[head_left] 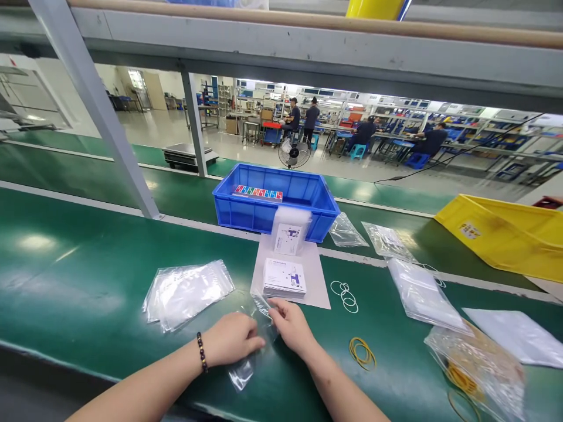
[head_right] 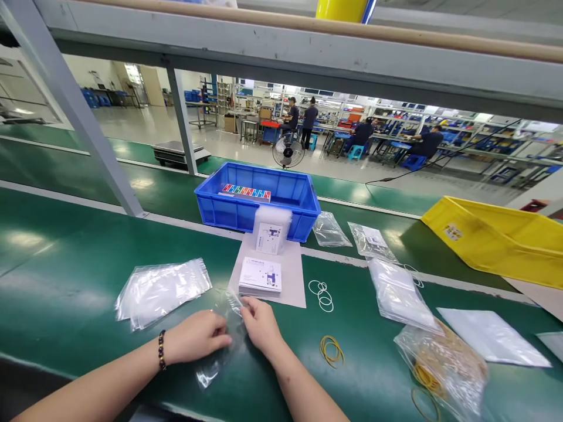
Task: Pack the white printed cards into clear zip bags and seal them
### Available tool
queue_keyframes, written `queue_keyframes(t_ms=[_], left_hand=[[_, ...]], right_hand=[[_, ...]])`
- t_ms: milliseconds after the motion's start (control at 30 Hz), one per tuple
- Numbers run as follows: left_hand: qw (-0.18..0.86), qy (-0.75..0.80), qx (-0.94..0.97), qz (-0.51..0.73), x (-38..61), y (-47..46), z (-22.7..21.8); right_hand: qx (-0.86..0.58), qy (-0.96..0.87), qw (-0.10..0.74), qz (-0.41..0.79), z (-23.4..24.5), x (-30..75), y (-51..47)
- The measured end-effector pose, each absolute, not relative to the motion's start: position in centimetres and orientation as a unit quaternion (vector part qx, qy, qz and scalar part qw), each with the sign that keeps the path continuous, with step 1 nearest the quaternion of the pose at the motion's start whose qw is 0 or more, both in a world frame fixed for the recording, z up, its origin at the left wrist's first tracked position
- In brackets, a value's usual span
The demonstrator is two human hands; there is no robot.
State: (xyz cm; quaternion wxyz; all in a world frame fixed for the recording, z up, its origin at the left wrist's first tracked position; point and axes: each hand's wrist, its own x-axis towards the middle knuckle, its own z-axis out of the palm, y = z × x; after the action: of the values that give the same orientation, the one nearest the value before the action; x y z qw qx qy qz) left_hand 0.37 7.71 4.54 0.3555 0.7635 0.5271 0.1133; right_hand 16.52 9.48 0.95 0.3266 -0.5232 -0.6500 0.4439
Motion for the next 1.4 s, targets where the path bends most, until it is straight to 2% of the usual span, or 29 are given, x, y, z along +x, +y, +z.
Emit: queue_keyframes(t_ms=[133,233,300,500,633,867,1067,1200,1300,1400], left_hand=[[0.498,0.547,0.644,0.195,2.6,10.1,4.2],[0.602,0.554,0.513,0.260,3.7,11.2,3.4],[0.621,0.545,0.476,0.301,4.1,11.2,2.9],[0.566,0.534,0.552,0.300,3.7,10.5,2.2],[0.522,0.524,0.620,0.263,3.5,10.2,2.1],[0.437,0.543,0.686,0.210,3.2,10.4,2.3],[0.498,0.534,0.655,0.193,3.4,10.4,2.3],[0.563,0.552,0.563,0.247,2.9,11.1,2.5],[0.590,0.551,0.534,0.251,2.3,11.4,3.1],[0.474,0.510,0.651,0.301,1.6,11.3,3.9]], right_hand=[[-0.509,-0.747,0.340,0.260,1.0,17.5,8.7],[-0.501,-0.768,0.334,0.218,1.3,17.6,8.4],[-0.493,-0.768,0.339,0.228,1.5,17.4,8.3],[-0.542,-0.702,0.322,0.331,1.7,17.0,8.6],[-0.546,-0.699,0.316,0.337,1.4,17.2,8.8],[-0.567,-0.759,0.299,0.111,0.4,16.3,8.5],[-0.570,-0.755,0.323,-0.010,0.3,17.2,9.5],[-0.496,-0.796,0.347,0.014,1.1,17.5,9.1],[-0.457,-0.831,0.316,0.031,1.4,17.6,8.6],[-0.439,-0.839,0.305,0.107,1.7,18.1,8.7]])
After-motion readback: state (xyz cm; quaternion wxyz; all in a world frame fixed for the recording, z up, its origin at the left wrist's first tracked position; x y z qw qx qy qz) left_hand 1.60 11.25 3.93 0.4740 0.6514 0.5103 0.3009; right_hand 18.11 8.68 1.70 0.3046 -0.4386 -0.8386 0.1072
